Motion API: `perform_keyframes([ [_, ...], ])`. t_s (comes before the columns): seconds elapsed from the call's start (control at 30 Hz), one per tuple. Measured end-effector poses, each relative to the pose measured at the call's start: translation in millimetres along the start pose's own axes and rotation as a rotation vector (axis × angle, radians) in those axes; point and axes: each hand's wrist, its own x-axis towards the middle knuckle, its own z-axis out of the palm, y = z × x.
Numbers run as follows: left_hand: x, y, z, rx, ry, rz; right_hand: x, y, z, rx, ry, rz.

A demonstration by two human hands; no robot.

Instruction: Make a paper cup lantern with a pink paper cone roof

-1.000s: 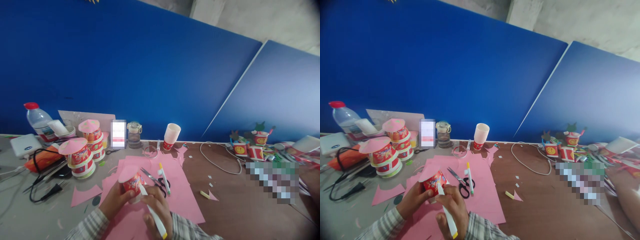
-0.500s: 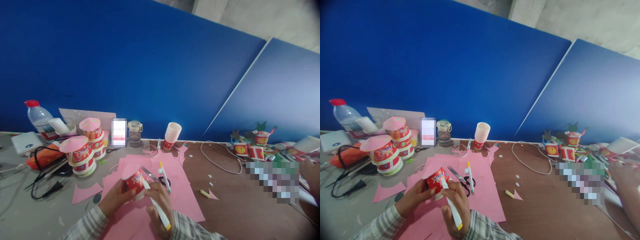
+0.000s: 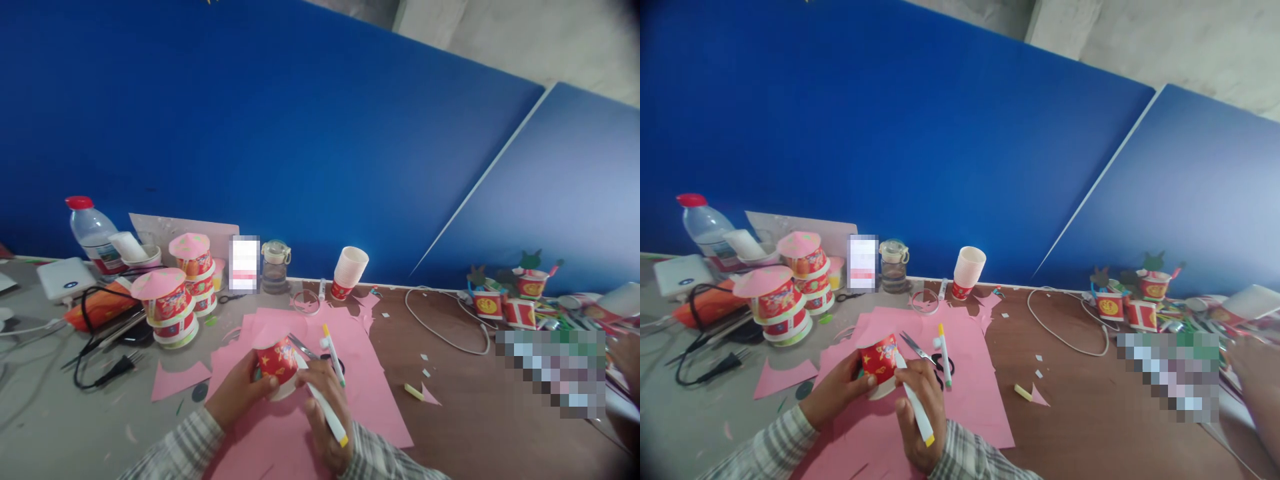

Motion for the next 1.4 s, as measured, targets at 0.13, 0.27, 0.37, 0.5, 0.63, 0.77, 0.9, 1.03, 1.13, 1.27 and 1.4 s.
perform_keyframes([
  [0.13,0,-2,-0.8,0.022,0.004,-0.009,1,-1,0,-0.036,-0.001,-0.057],
  [0.27,-1,-3,-1.6,0.006,0.002,-0.019,3,-5,1,-0.062,0.006,-0.083],
  [0.37,-2,-3,-0.7,-0.021,-0.014,-0.013,2,-6,1,-0.069,-0.010,-0.089],
  [0.5,-2,1,3.2,-0.182,0.001,-0.036,0,-7,1,-0.082,0.000,-0.099],
  [0.63,-2,7,6.0,-0.314,-0.017,-0.061,-2,-10,2,-0.100,-0.017,-0.131],
  [0.77,-3,9,4.6,-0.324,-0.056,-0.059,-3,-14,2,-0.158,-0.094,-0.210],
  [0.9,-5,5,2.2,-0.368,-0.125,-0.060,-2,-19,6,-0.235,-0.118,-0.290],
  [1.03,-5,1,0.8,-0.407,-0.163,-0.054,-3,-24,8,-0.275,-0.106,-0.313],
  [1.13,-5,0,0.0,-0.415,-0.170,-0.055,-5,-25,9,-0.267,-0.113,-0.321],
  [1.27,-7,0,-0.7,-0.429,-0.171,-0.069,-6,-24,14,-0.258,-0.053,-0.369],
  [1.4,-9,2,0.7,-0.436,-0.179,-0.063,-8,-22,22,-0.250,0.019,-0.395],
])
